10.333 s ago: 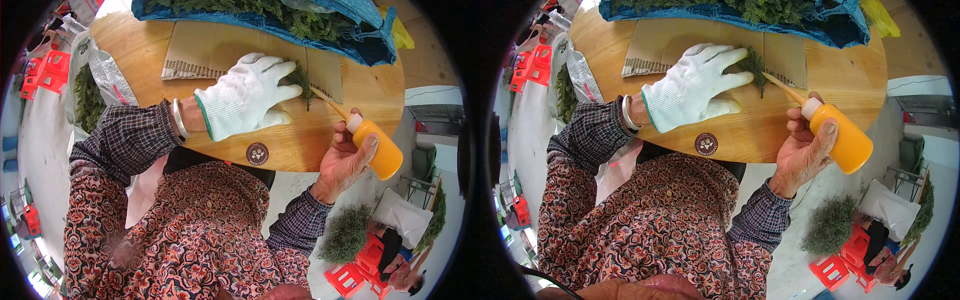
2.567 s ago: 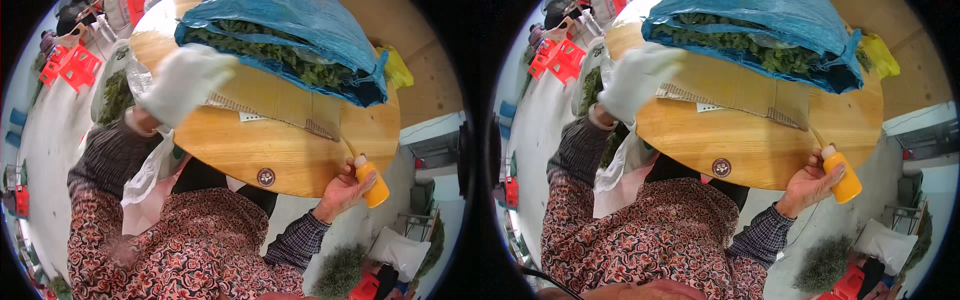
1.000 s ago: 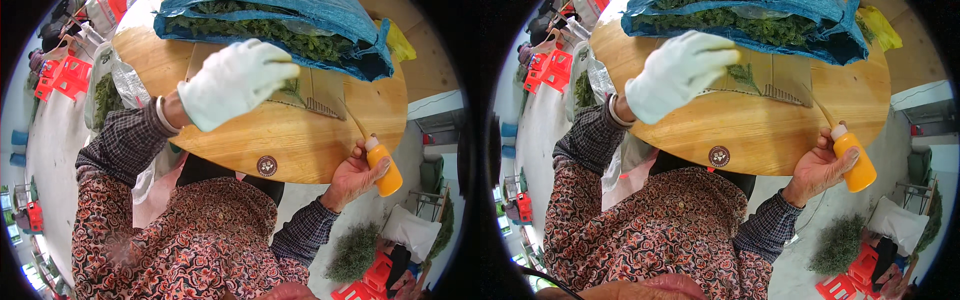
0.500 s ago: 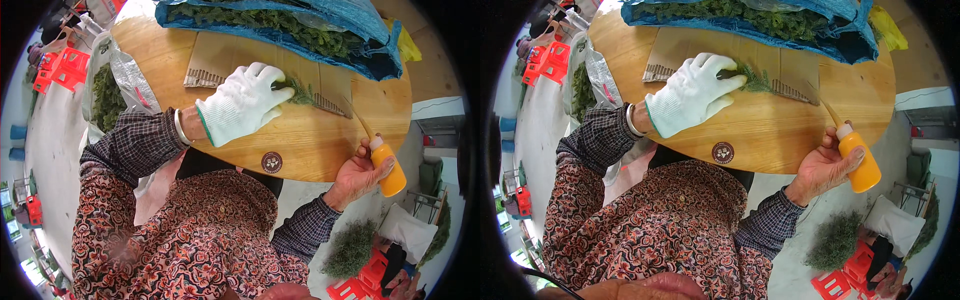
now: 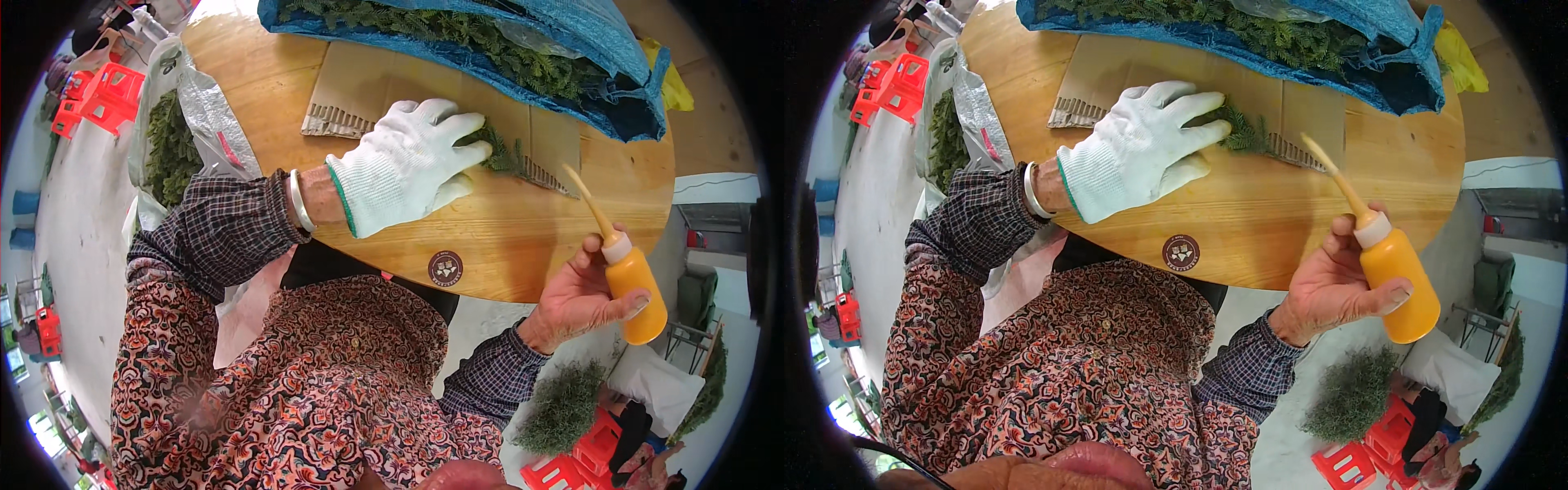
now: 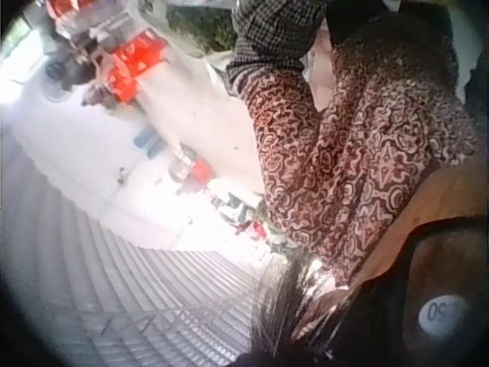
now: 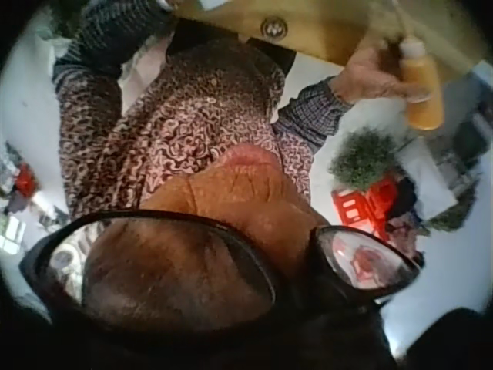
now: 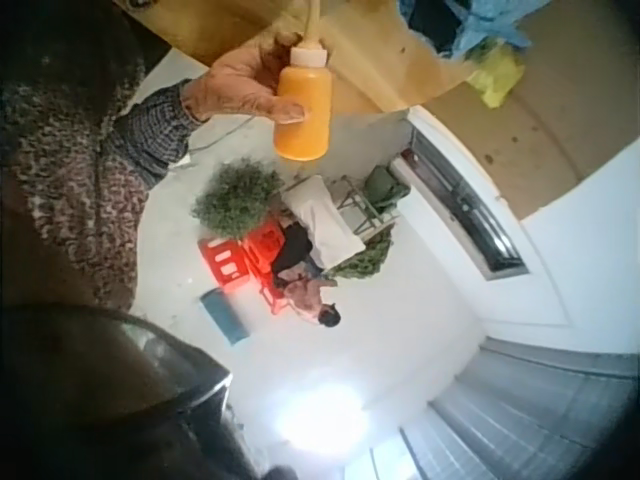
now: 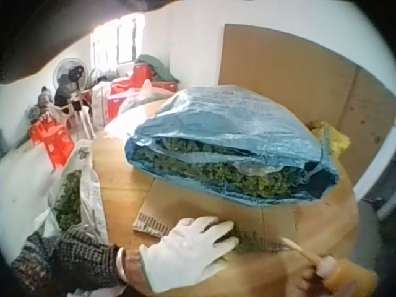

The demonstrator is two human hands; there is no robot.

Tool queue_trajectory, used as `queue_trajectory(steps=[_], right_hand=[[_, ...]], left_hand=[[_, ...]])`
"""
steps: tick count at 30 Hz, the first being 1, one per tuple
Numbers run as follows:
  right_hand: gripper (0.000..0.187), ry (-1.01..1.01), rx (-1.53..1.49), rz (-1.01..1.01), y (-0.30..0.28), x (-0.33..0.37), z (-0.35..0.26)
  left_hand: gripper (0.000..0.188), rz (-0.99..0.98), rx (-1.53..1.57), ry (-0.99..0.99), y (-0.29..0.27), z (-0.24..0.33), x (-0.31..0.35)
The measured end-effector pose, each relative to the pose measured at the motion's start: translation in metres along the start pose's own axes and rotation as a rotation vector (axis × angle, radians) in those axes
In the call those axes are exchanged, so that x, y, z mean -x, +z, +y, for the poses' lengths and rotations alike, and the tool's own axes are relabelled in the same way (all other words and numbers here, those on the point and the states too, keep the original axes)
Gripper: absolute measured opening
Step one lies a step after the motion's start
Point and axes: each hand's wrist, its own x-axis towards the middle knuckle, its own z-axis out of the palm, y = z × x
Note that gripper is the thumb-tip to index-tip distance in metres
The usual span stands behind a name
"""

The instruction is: Apply adhesive to artificial plant components to assemble foliage.

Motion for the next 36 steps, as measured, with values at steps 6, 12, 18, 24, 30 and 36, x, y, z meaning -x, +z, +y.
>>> queue_trajectory(steps=[6,12,18,24,30,36], right_hand=[[0.059,0.033,0.162,-0.047,0.017,0.007,0.009],[0.056,0.022,0.302,-0.097,0.027,0.014,0.013],[0.056,0.026,0.305,-0.163,0.030,0.016,0.016],[0.056,0.029,0.358,-0.194,0.031,0.012,0.018],[0.052,0.038,0.366,-0.197,0.026,0.012,0.018],[0.050,0.046,0.347,-0.193,0.023,0.012,0.014]], left_hand=[[0.035,0.025,-0.020,0.006,-0.001,0.004,-0.001],[0.034,0.020,-0.021,-0.011,-0.003,0.008,0.000],[0.037,-0.055,-0.036,-0.055,-0.006,0.013,-0.003],[0.038,-0.051,-0.042,-0.067,-0.004,0.013,-0.003],[0.038,-0.032,-0.043,-0.063,0.000,0.013,-0.003],[0.037,-0.046,-0.056,-0.058,0.000,0.014,-0.003]])
